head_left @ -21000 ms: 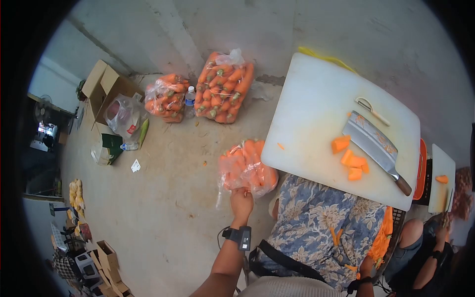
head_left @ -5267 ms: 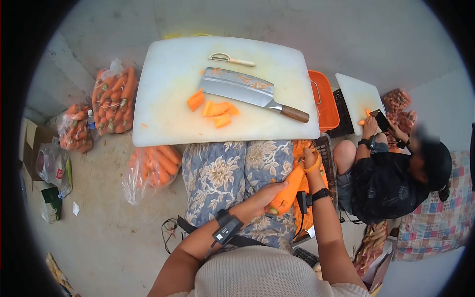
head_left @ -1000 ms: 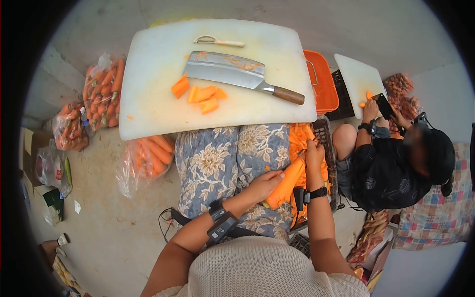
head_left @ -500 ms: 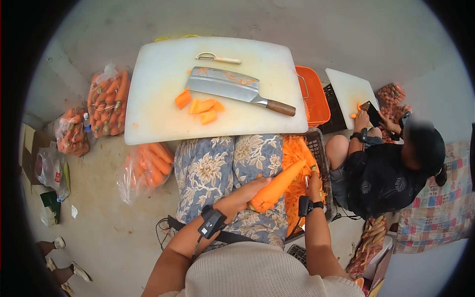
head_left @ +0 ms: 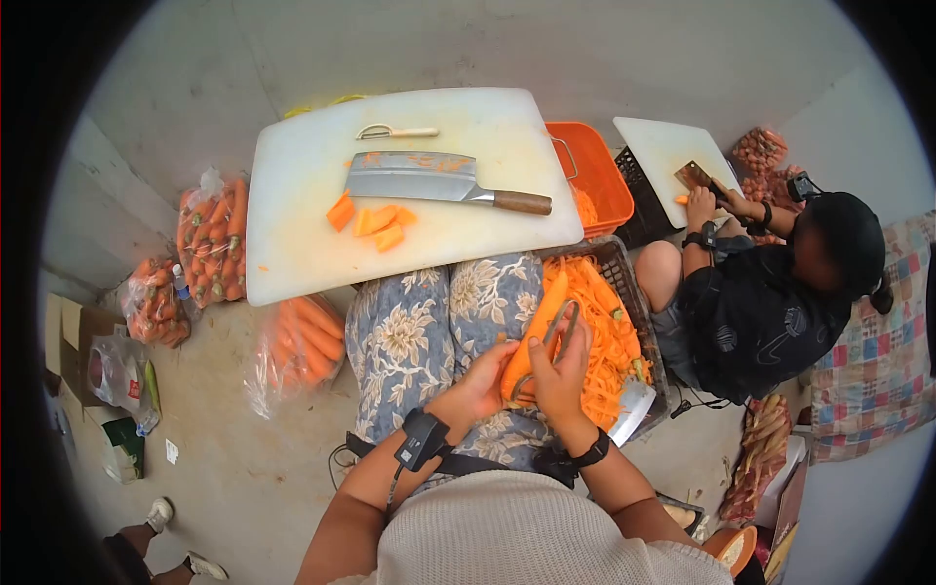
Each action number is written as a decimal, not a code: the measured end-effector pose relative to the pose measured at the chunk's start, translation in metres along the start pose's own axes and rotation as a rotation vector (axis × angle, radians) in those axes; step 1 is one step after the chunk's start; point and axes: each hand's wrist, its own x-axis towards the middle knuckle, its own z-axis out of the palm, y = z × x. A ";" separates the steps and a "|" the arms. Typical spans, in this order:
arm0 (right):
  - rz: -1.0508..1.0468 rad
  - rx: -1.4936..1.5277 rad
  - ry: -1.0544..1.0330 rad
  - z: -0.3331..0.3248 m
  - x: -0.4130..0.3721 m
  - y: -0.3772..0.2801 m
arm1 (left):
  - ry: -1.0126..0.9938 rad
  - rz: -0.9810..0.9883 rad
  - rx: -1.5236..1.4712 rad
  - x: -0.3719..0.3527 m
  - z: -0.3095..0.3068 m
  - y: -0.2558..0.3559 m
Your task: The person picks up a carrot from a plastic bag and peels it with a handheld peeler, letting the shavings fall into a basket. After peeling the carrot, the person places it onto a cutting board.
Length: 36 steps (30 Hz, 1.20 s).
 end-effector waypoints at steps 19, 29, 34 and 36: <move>0.140 -0.163 0.018 0.016 0.060 0.058 | 0.284 0.299 0.455 0.033 -0.027 -0.021; 0.243 -0.216 0.027 0.018 0.098 0.106 | 0.225 0.202 0.299 0.018 -0.003 -0.005; 0.271 -0.078 -0.041 0.011 0.111 0.106 | 0.235 0.177 0.301 0.017 -0.001 -0.003; 0.231 -0.032 -0.033 0.009 0.114 0.143 | 0.246 0.172 0.339 0.016 -0.002 -0.003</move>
